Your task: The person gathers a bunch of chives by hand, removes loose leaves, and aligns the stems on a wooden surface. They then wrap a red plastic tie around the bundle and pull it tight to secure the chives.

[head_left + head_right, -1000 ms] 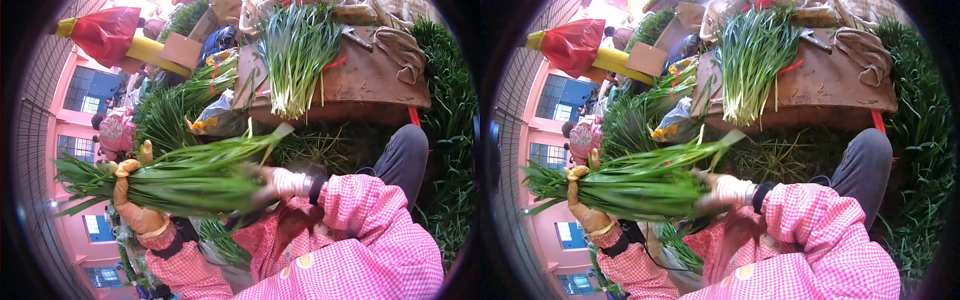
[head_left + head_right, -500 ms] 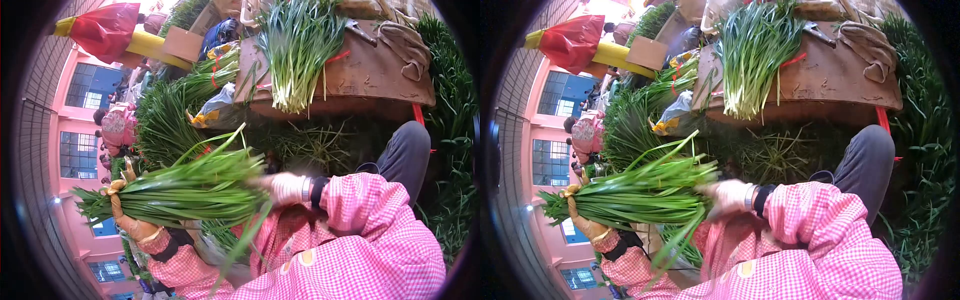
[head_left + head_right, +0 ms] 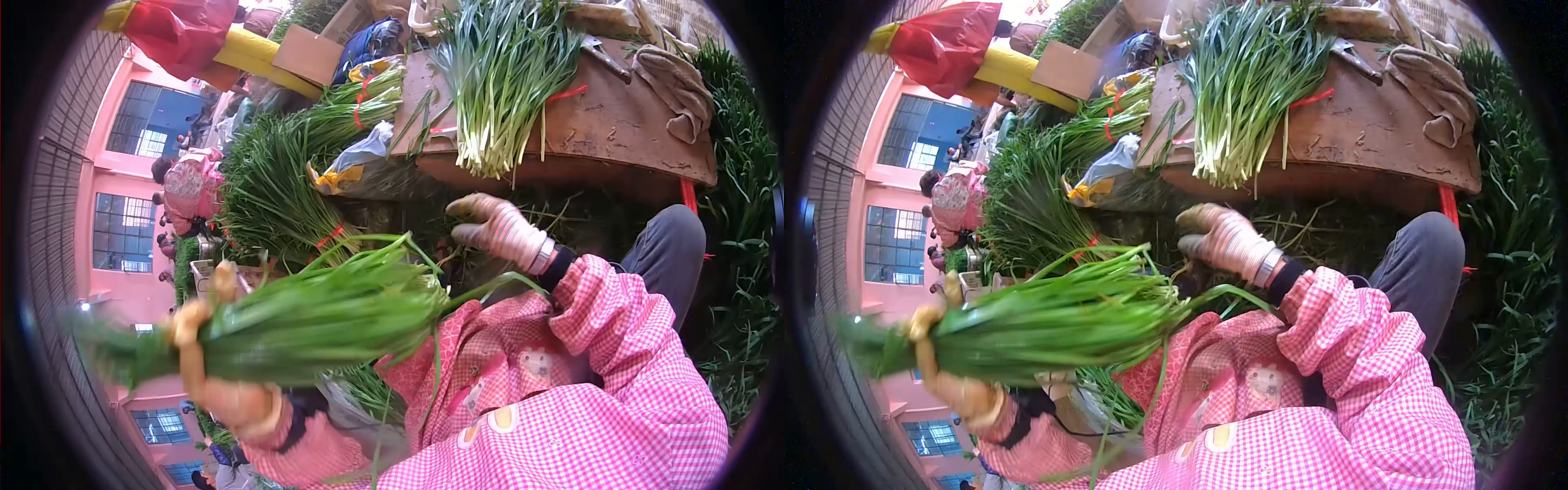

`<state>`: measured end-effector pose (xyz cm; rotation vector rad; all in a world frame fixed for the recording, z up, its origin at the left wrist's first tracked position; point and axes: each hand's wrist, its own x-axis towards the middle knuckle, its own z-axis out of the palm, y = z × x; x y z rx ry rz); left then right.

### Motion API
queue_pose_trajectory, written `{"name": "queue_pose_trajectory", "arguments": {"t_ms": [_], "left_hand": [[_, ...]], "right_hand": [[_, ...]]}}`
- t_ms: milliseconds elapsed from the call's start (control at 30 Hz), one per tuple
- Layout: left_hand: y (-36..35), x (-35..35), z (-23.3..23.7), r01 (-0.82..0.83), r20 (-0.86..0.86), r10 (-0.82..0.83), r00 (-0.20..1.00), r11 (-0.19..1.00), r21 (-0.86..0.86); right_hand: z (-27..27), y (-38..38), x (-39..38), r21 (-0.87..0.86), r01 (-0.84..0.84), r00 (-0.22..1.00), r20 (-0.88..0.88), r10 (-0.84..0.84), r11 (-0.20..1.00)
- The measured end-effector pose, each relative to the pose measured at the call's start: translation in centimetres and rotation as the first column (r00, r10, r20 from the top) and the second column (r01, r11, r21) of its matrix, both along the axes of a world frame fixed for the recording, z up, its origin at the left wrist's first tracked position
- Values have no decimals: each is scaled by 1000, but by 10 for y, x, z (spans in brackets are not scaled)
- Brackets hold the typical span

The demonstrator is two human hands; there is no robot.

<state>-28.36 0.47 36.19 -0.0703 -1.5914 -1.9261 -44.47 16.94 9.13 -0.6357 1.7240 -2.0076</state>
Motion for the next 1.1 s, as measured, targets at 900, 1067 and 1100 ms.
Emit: {"name": "queue_pose_trajectory", "arguments": {"t_ms": [900, 1067, 1100], "left_hand": [[-153, 142, -66, -366, 230, 285, 931, 748, 554], [-197, 212, -138, -484, 417, 298, 859, 741, 466], [-203, 226, -155, -452, 449, 268, 852, 810, 373]], "right_hand": [[44, -36, 76, -238, -282, 854, -503, 130, 929], [49, -23, 67, -368, -109, 938, 269, 218, 924], [56, -12, 47, -387, 38, 818, 541, 194, 921]]}}
